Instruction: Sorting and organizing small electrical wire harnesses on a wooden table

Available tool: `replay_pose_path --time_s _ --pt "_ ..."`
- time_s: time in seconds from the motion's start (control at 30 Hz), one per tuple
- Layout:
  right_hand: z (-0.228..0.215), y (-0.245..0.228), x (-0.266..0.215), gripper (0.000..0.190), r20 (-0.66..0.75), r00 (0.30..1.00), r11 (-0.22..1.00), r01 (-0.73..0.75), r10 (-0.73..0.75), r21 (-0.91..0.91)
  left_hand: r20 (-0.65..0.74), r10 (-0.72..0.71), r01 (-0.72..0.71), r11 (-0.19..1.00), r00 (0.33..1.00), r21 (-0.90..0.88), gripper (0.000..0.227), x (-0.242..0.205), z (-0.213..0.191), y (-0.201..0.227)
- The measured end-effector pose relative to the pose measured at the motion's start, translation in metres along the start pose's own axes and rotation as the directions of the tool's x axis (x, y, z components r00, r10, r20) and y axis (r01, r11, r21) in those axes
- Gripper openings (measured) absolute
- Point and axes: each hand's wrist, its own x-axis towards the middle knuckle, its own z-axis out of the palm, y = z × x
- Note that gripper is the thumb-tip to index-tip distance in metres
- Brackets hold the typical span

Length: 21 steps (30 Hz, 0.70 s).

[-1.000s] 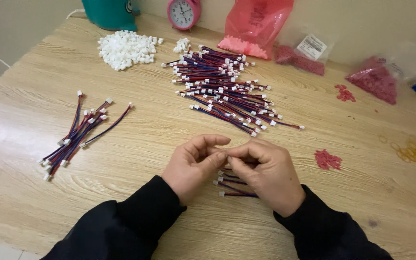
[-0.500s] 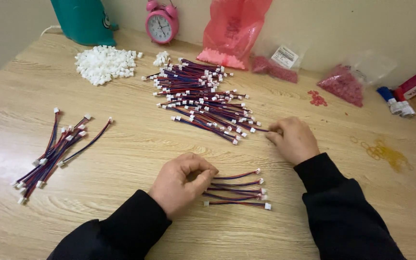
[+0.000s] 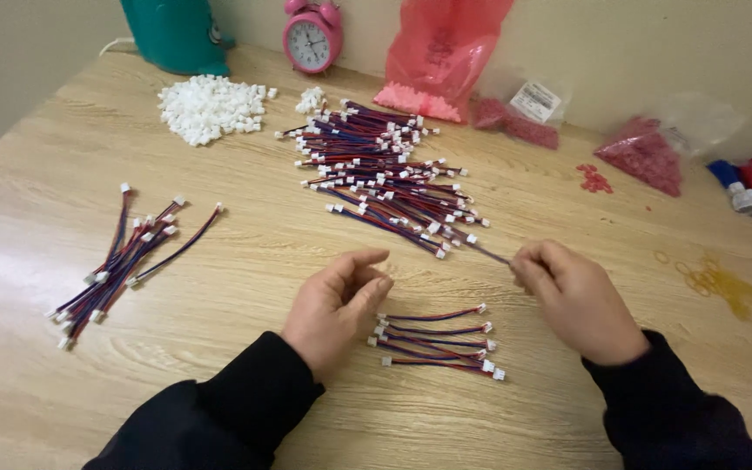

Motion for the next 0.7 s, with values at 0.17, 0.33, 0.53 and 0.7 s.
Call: replay_pose_path --time_s 0.17,0.33,0.53,0.7 --pt "0.012 -0.018 -0.023 0.014 0.124 0.991 0.999 0.044 -0.046 0.018 0.021 0.03 -0.028 0.997 0.999 -0.071 0.038 0.004 0.001 -0.008" --pt "0.022 -0.022 -0.027 0.013 0.154 0.985 0.996 0.076 -0.083 0.056 0.009 -0.043 0.044 0.955 0.999 -0.294 0.011 0.004 0.001 -0.006" --pt "0.014 -0.013 -0.034 0.018 0.176 0.97 0.971 0.132 -0.168 0.201 0.068 -0.023 -0.014 0.871 0.997 0.49 0.018 0.0 -0.001 0.019" --pt "-0.011 -0.003 -0.039 0.033 0.002 0.999 0.983 0.04 -0.041 0.179 -0.063 -0.084 0.092 0.987 0.994 0.131 0.008 -0.005 -0.004 0.017"
